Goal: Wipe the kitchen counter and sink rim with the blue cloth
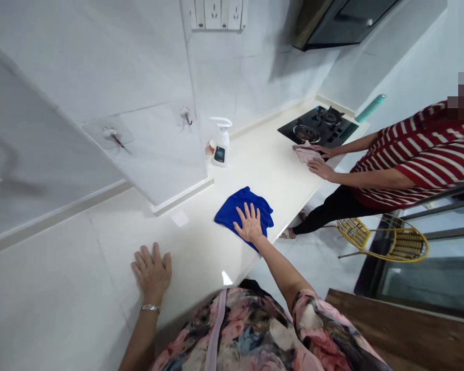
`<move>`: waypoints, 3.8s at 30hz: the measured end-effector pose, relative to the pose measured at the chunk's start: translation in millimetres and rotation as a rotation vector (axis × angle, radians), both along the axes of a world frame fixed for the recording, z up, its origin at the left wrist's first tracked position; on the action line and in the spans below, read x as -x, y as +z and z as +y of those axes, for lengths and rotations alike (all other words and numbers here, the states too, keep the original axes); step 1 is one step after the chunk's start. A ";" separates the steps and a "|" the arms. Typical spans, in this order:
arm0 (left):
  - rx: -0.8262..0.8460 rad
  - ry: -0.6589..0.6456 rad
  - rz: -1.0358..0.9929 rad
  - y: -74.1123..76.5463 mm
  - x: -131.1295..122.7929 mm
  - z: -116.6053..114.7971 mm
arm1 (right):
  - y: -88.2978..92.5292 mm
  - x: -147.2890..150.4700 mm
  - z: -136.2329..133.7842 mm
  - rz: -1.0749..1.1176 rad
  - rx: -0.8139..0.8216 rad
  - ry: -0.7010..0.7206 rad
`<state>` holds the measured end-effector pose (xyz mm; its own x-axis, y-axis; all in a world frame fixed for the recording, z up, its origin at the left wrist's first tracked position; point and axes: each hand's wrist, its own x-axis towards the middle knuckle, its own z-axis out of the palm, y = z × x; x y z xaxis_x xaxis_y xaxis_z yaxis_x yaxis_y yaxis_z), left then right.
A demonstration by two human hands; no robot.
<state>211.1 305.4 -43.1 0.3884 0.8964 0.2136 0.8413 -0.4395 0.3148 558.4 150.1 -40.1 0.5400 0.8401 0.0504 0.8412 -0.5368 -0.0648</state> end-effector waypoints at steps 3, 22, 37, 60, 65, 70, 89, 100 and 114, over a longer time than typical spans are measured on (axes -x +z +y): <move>-0.028 0.000 0.027 0.9 0.8 0.2 | 3.9 -31.0 23.2 -0.014 -0.049 0.000; 0.029 0.064 0.132 -11.0 19.5 10.7 | 17.7 -131.8 128.8 0.137 -0.123 0.030; 0.053 0.090 0.134 -9.4 26.4 11.2 | 19.6 -194.2 248.7 0.629 -0.513 0.041; 0.082 0.120 0.144 0.4 27.3 12.3 | 40.7 -124.4 272.0 0.584 -0.326 0.237; 0.076 0.111 0.134 -0.4 26.9 13.4 | 30.0 -119.1 157.5 0.231 -0.186 0.176; 0.055 0.111 0.144 -1.4 25.5 14.1 | 9.1 -122.0 97.5 0.149 -0.104 0.233; 0.072 0.094 0.160 4.5 26.3 10.1 | 15.9 -287.9 281.4 0.206 -0.076 -0.182; 0.061 0.095 0.134 3.5 26.0 9.4 | 14.4 -262.6 310.2 0.213 -0.065 -0.015; 0.066 0.115 0.123 2.2 26.6 12.4 | 17.3 -230.3 270.0 0.249 -0.093 0.181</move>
